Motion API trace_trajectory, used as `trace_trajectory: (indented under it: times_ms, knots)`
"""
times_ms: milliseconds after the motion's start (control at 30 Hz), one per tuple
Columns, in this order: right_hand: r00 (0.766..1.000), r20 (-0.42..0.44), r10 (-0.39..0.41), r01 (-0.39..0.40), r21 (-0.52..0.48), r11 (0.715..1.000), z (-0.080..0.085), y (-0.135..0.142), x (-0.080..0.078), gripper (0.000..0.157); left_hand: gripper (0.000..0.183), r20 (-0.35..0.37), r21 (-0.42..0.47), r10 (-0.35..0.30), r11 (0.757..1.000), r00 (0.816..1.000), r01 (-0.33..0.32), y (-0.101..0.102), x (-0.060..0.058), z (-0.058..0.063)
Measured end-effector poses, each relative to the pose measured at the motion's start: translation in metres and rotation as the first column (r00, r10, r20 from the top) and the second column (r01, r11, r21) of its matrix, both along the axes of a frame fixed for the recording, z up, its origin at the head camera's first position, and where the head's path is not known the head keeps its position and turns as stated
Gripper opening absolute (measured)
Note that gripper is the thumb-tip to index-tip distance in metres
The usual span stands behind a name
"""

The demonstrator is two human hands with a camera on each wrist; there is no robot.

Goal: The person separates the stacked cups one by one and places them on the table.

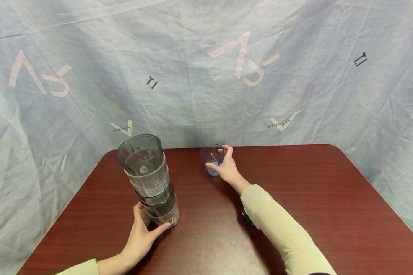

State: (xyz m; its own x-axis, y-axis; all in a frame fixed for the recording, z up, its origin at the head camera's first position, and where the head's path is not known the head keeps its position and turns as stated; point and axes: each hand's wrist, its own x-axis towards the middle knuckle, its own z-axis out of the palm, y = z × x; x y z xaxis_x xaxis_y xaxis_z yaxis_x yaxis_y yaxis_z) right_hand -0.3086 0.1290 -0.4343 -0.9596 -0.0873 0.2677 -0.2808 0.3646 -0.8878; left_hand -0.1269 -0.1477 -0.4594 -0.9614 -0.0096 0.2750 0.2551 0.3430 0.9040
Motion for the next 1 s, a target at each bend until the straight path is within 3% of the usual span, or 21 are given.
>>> trace_trajectory:
  times_ms: [267, 467, 600, 833, 1000]
  knots:
    - [1.000, 0.031, -0.003, 0.003, 0.001, 1.000, 0.002, 0.004, -0.001, 0.088, 0.094, -0.017, 0.003, 0.006, 1.000, 1.000, -0.006, 0.000, 0.000, 0.000]
    - [0.999, -0.016, -0.047, 0.047, 0.022, 0.999, 0.010, 0.009, 0.000, 0.098, 0.095, 0.017, 0.010, -0.002, 1.000, 1.000, 0.002, 0.000, 0.001, 0.002]
    - [0.997, -0.051, -0.055, 0.055, 0.005, 0.998, 0.022, 0.013, 0.002, 0.096, 0.095, 0.016, 0.008, -0.003, 1.000, 1.000, 0.002, 0.000, 0.001, 0.002]
    - [0.985, -0.166, 0.047, -0.072, -0.146, 0.987, 0.057, 0.013, 0.016, 0.082, 0.094, -0.004, 0.003, -0.001, 1.000, 1.000, 0.001, -0.001, 0.000, 0.002]
    - [0.953, -0.260, 0.155, -0.219, -0.238, 0.946, 0.084, 0.006, 0.031, 0.074, 0.094, -0.002, 0.001, 0.004, 1.000, 1.000, -0.004, 0.000, 0.001, 0.002]
